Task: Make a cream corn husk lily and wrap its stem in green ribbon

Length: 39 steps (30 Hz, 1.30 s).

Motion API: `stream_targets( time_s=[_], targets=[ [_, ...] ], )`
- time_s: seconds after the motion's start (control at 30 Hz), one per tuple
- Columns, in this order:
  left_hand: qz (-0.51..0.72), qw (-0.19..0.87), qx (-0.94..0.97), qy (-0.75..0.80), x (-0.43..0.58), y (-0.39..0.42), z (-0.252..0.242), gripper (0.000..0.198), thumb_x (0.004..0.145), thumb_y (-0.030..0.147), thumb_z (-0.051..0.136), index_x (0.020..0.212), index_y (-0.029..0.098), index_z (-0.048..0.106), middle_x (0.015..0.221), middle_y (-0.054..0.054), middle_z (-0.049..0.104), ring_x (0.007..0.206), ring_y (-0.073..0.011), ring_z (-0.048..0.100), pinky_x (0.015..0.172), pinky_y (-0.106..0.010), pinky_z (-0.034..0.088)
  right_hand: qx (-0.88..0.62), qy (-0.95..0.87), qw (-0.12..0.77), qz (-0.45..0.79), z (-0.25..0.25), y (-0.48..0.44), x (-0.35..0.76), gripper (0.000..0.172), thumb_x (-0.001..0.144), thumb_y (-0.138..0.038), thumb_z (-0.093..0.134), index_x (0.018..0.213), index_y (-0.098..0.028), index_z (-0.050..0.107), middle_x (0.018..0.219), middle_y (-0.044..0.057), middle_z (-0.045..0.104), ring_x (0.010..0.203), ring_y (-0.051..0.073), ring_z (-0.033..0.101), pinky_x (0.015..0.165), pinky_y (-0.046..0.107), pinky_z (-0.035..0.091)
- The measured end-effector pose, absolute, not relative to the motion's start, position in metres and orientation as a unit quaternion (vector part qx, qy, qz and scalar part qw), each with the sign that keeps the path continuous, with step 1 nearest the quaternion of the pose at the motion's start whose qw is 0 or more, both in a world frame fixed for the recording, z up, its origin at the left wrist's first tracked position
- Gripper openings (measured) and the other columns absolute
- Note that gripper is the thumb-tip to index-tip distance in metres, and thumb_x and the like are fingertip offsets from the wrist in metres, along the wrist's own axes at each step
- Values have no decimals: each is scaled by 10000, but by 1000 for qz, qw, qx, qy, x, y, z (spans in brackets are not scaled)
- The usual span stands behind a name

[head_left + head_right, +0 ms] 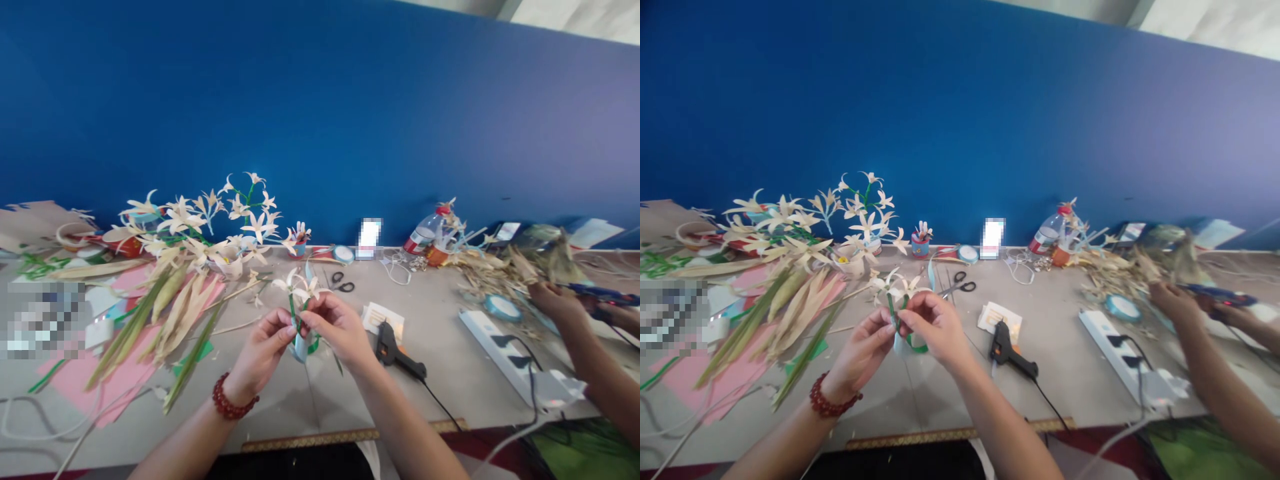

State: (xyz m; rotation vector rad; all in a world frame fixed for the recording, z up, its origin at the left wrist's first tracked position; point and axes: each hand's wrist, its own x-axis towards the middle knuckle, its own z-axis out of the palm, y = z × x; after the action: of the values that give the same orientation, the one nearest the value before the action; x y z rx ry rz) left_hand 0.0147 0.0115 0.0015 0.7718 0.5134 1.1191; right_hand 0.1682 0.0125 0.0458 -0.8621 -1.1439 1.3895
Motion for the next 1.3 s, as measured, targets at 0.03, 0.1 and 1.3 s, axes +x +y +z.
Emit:
stream_targets(
  time_s=[0.03,0.1,1.3],
  targets=[
    [513,748,350,236,15,11,1,150,784,226,757,796,168,619,771,-18,711,739,-133,640,710,-240,467,-365,-482,542,584,46,13,168,248,739,-328,794,742,-186,591,638,-37,597,549,116,610,532,235,486],
    [514,747,346,239,15,11,1,155,780,226,760,796,170,616,769,-17,713,732,-133,644,704,-240,466,-369,-482,544,579,45,13,169,246,740,-325,794,744,-185,593,638,-37,599,548,114,609,537,236,488],
    [523,747,340,230,17,10,0,143,792,211,746,805,170,610,762,-13,700,745,-129,625,703,-232,455,-402,-512,530,543,44,11,165,191,787,-316,745,792,-200,594,606,-31,638,553,124,607,553,234,469]
  ],
)
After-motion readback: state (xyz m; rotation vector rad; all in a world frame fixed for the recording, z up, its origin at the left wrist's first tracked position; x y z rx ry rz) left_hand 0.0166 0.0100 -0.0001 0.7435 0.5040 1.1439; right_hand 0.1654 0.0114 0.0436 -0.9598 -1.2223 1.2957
